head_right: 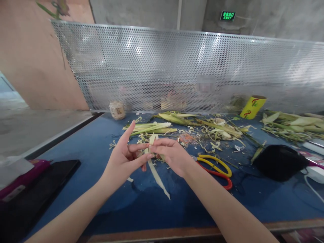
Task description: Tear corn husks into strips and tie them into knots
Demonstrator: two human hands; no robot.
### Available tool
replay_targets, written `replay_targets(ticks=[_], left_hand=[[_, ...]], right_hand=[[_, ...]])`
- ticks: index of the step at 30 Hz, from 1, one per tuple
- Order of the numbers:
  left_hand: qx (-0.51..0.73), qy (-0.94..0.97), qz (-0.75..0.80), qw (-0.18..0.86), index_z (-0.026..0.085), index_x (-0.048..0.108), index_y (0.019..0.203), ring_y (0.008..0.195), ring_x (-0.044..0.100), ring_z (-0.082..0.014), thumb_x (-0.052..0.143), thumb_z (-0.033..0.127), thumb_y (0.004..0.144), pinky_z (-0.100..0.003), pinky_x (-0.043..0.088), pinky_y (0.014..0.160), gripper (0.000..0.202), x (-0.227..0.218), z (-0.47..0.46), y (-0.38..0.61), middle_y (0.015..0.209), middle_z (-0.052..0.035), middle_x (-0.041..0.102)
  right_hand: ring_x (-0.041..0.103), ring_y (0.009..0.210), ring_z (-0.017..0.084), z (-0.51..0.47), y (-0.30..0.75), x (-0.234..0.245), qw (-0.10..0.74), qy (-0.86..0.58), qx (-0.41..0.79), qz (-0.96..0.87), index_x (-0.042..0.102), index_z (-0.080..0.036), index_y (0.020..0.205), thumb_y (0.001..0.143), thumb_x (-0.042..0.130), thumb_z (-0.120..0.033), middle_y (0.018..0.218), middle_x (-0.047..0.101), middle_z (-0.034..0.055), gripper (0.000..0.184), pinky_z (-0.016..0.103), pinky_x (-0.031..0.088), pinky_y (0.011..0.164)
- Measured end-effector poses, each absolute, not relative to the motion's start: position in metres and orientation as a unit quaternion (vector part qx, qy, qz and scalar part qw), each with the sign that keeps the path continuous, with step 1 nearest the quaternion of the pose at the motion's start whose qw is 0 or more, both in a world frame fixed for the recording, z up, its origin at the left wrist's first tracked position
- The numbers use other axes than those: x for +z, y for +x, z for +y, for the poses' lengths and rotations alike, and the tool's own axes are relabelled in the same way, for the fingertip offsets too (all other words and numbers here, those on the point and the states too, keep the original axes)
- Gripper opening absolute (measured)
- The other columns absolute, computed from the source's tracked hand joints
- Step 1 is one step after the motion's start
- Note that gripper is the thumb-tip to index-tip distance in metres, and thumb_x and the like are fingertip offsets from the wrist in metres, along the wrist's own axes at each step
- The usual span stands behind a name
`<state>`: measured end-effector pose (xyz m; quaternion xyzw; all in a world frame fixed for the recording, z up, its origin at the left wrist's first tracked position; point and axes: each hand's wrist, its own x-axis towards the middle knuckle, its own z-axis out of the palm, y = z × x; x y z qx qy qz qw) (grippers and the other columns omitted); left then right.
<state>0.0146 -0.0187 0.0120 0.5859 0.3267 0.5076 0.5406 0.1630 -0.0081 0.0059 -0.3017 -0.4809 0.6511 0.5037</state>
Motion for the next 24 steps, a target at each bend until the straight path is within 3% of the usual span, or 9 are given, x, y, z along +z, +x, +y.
replay_targets(ticks=[5,11,20,24], left_hand=[[0.504,0.587,0.366,0.517,0.023,0.017,0.137,0.037,0.048,-0.0052,0.068,0.020,0.064,-0.021,0.044,0.038,0.089,0.0104,-0.0173,0.0146,0.078,0.0001,0.065],[0.477,0.602,0.370,0.523,0.023,0.017,0.136,0.039,0.047,-0.0048,0.067,0.022,0.066,-0.020,0.042,0.040,0.086,0.0106,-0.0178,0.0146,0.080,-0.0011,0.066],[0.450,0.637,0.378,0.499,0.020,0.020,0.136,0.047,0.045,-0.0067,0.066,0.021,0.066,-0.023,0.040,0.049,0.084,0.0093,-0.0178,0.0114,0.078,-0.0038,0.068],[0.455,0.658,0.372,0.470,0.021,0.025,0.133,0.052,0.049,-0.0089,0.065,0.019,0.066,-0.024,0.040,0.052,0.078,0.0073,-0.0177,0.0111,0.075,-0.0025,0.067]], right_hand=[[0.054,0.074,0.013,-0.0041,0.1637,0.0009,0.482,-0.320,0.606,-0.546,0.067,-0.020,0.066,0.069,0.068,-0.030,0.078,0.058,0.0012,0.011,0.031,0.042,0.071],[0.050,0.097,0.018,-0.0017,0.1646,0.0005,0.523,-0.367,0.519,-0.568,0.067,-0.020,0.060,0.061,0.072,-0.029,0.094,0.055,0.0030,0.011,0.028,0.041,0.077],[0.048,0.100,0.018,-0.0031,0.1620,0.0007,0.546,-0.372,0.517,-0.545,0.070,-0.022,0.060,0.059,0.072,-0.024,0.095,0.055,0.0030,0.003,0.028,0.041,0.078],[0.050,0.093,0.017,-0.0049,0.1606,0.0024,0.554,-0.383,0.523,-0.523,0.070,-0.022,0.058,0.057,0.073,-0.024,0.096,0.053,0.0032,0.004,0.029,0.042,0.074]])
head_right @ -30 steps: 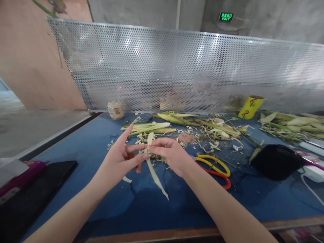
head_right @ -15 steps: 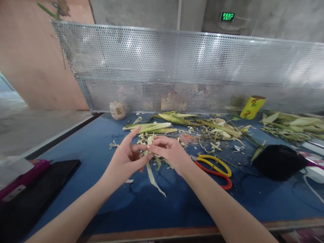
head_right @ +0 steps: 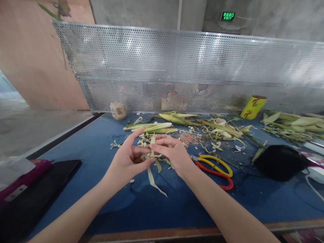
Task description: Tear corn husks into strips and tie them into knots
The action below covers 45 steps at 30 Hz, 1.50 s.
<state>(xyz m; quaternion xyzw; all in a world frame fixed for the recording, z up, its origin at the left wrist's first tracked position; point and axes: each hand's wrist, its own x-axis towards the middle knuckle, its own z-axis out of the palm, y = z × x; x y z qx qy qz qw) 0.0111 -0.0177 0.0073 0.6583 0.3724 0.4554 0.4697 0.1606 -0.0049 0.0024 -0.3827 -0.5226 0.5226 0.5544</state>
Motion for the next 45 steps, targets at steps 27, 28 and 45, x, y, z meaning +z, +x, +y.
replay_targets(ticks=[27,28,45], left_hand=[[0.475,0.741,0.334,0.337,0.030,0.008,0.139,0.067,0.054,-0.0088,0.047,0.017,0.080,-0.023,0.047,0.057,0.072,0.000,-0.018,0.008,0.117,-0.0078,0.054],[0.481,0.736,0.341,0.333,0.029,0.010,0.138,0.066,0.054,-0.0089,0.047,0.017,0.080,-0.022,0.046,0.055,0.070,0.000,-0.016,0.008,0.117,-0.0076,0.054],[0.459,0.652,0.458,0.393,0.018,0.036,0.118,0.059,0.055,-0.0123,0.061,0.027,0.072,-0.027,0.044,0.058,0.053,0.010,-0.003,-0.003,0.069,0.0014,0.062]], right_hand=[[0.059,0.068,0.014,-0.005,0.161,0.008,0.469,-0.406,0.447,-0.644,0.058,-0.019,0.089,0.075,0.058,-0.029,0.077,0.062,0.0010,0.018,0.028,0.048,0.066],[0.058,0.065,0.013,-0.005,0.162,0.010,0.471,-0.417,0.441,-0.640,0.059,-0.018,0.087,0.074,0.057,-0.028,0.074,0.061,0.0005,0.016,0.027,0.047,0.064],[0.060,0.063,0.015,-0.001,0.171,0.008,0.464,-0.478,0.358,-0.654,0.067,-0.017,0.077,0.070,0.062,-0.032,0.072,0.067,0.0033,0.017,0.028,0.047,0.061]])
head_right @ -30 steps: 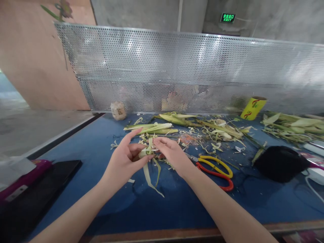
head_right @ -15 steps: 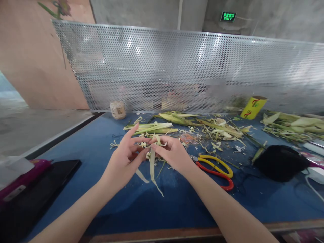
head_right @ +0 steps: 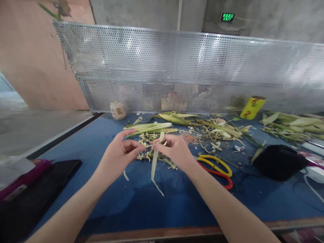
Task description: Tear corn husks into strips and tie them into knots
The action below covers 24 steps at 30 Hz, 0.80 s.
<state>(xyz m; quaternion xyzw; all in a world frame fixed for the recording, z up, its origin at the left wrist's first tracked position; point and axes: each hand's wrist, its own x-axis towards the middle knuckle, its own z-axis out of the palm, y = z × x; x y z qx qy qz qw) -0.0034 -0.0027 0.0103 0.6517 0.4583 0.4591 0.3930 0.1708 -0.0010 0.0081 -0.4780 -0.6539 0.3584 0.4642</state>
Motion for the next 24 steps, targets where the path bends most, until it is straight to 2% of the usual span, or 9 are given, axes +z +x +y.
replay_targets(ticks=[4,7,10,13,15,21,24], left_hand=[[0.426,0.685,0.430,0.406,0.017,0.035,0.120,0.066,0.057,-0.0131,0.061,0.029,0.071,-0.029,0.046,0.065,0.056,0.012,-0.004,-0.008,0.072,0.0014,0.059],[0.408,0.703,0.383,0.440,0.019,0.027,0.128,0.076,0.058,-0.0143,0.064,0.027,0.069,-0.030,0.048,0.069,0.071,0.009,-0.008,-0.006,0.080,0.0012,0.054],[0.416,0.698,0.395,0.428,0.020,0.022,0.130,0.079,0.056,-0.0147,0.070,0.028,0.062,-0.029,0.049,0.068,0.084,0.004,-0.008,-0.001,0.086,0.0004,0.050],[0.427,0.698,0.391,0.422,0.020,0.022,0.130,0.078,0.057,-0.0151,0.070,0.029,0.061,-0.031,0.049,0.068,0.085,0.001,-0.006,0.004,0.087,-0.0005,0.053],[0.422,0.693,0.387,0.437,0.019,0.022,0.131,0.073,0.057,-0.0150,0.068,0.026,0.064,-0.031,0.049,0.067,0.082,0.000,-0.005,0.006,0.081,-0.0001,0.056],[0.401,0.663,0.401,0.490,0.019,0.013,0.138,0.051,0.053,-0.0123,0.066,0.023,0.066,-0.028,0.045,0.051,0.089,0.002,-0.008,0.006,0.061,0.0042,0.057],[0.385,0.642,0.389,0.537,0.018,0.012,0.138,0.053,0.057,-0.0144,0.069,0.017,0.062,-0.028,0.046,0.050,0.095,0.002,-0.011,0.007,0.060,0.0034,0.058]], right_hand=[[0.060,0.064,0.015,0.001,0.173,0.008,0.414,-0.470,0.408,-0.665,0.069,-0.018,0.080,0.068,0.065,-0.033,0.073,0.068,0.0031,0.020,0.030,0.047,0.064],[0.060,0.070,0.015,0.000,0.172,0.007,0.404,-0.443,0.436,-0.671,0.070,-0.020,0.083,0.069,0.064,-0.033,0.079,0.069,0.0025,0.020,0.029,0.046,0.068],[0.060,0.074,0.015,-0.002,0.172,0.006,0.412,-0.427,0.449,-0.668,0.070,-0.021,0.086,0.070,0.064,-0.032,0.081,0.068,0.0020,0.021,0.028,0.045,0.069],[0.059,0.075,0.016,-0.004,0.170,0.006,0.398,-0.410,0.467,-0.674,0.070,-0.019,0.086,0.070,0.064,-0.032,0.078,0.067,0.0030,0.022,0.028,0.046,0.067],[0.058,0.070,0.015,-0.005,0.168,0.006,0.396,-0.410,0.466,-0.677,0.070,-0.019,0.087,0.071,0.064,-0.033,0.074,0.065,0.0025,0.022,0.027,0.046,0.063],[0.056,0.059,0.011,-0.009,0.162,0.007,0.422,-0.413,0.407,-0.697,0.071,-0.020,0.081,0.070,0.065,-0.028,0.073,0.064,0.0009,0.015,0.024,0.045,0.055],[0.057,0.060,0.011,-0.009,0.162,0.004,0.441,-0.387,0.452,-0.672,0.069,-0.019,0.079,0.070,0.066,-0.028,0.069,0.064,0.0004,0.013,0.023,0.045,0.056]])
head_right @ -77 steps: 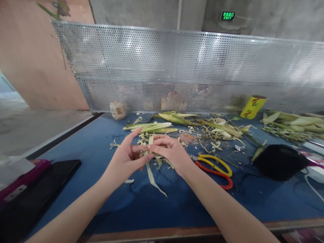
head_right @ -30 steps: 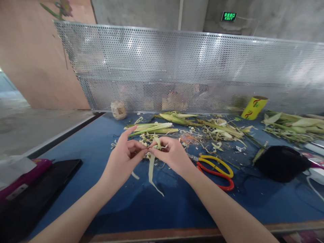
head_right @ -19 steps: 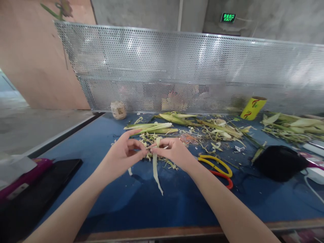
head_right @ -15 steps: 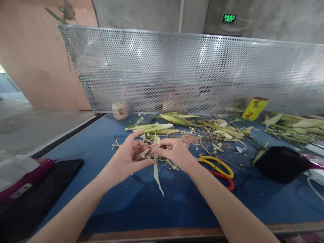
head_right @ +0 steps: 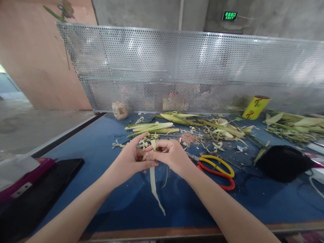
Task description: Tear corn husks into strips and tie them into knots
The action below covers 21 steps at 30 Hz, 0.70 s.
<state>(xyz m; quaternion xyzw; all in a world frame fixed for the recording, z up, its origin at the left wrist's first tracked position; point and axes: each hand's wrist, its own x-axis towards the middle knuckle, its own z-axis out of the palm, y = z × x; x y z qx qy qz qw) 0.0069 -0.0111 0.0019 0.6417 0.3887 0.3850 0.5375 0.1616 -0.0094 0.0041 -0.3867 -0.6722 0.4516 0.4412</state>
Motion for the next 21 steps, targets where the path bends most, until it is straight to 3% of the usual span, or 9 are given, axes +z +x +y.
replay_targets(ticks=[4,10,14,21], left_hand=[[0.363,0.649,0.368,0.558,0.019,0.010,0.139,0.056,0.057,-0.0160,0.068,0.019,0.064,-0.030,0.047,0.051,0.094,0.0017,-0.0142,0.0080,0.060,0.0029,0.058],[0.445,0.679,0.392,0.432,0.022,0.013,0.138,0.074,0.057,-0.0153,0.074,0.027,0.059,-0.029,0.048,0.065,0.100,0.0052,-0.0158,0.0081,0.083,-0.0004,0.056],[0.477,0.684,0.364,0.416,0.027,0.010,0.138,0.069,0.055,-0.0122,0.071,0.024,0.062,-0.025,0.046,0.059,0.098,0.0041,-0.0149,0.0087,0.083,0.0012,0.056],[0.466,0.690,0.382,0.401,0.022,0.016,0.138,0.052,0.043,-0.0074,0.061,0.019,0.069,-0.023,0.041,0.052,0.082,0.0066,-0.0109,0.0054,0.082,-0.0010,0.064]], right_hand=[[0.060,0.063,0.014,-0.0076,0.1631,-0.0004,0.436,-0.359,0.526,-0.636,0.067,-0.016,0.081,0.071,0.065,-0.031,0.066,0.065,0.0017,0.017,0.027,0.046,0.060],[0.059,0.066,0.012,-0.0062,0.1637,0.0034,0.444,-0.379,0.525,-0.619,0.060,-0.018,0.087,0.065,0.071,-0.026,0.075,0.062,0.0001,0.026,0.025,0.046,0.061],[0.056,0.058,0.009,-0.0060,0.1639,0.0047,0.449,-0.375,0.571,-0.576,0.049,-0.019,0.092,0.059,0.075,-0.023,0.069,0.057,-0.0036,0.042,0.023,0.045,0.056],[0.055,0.058,0.010,-0.0040,0.1666,0.0051,0.439,-0.361,0.605,-0.557,0.051,-0.017,0.095,0.072,0.065,-0.035,0.070,0.059,0.0001,0.033,0.024,0.044,0.055]])
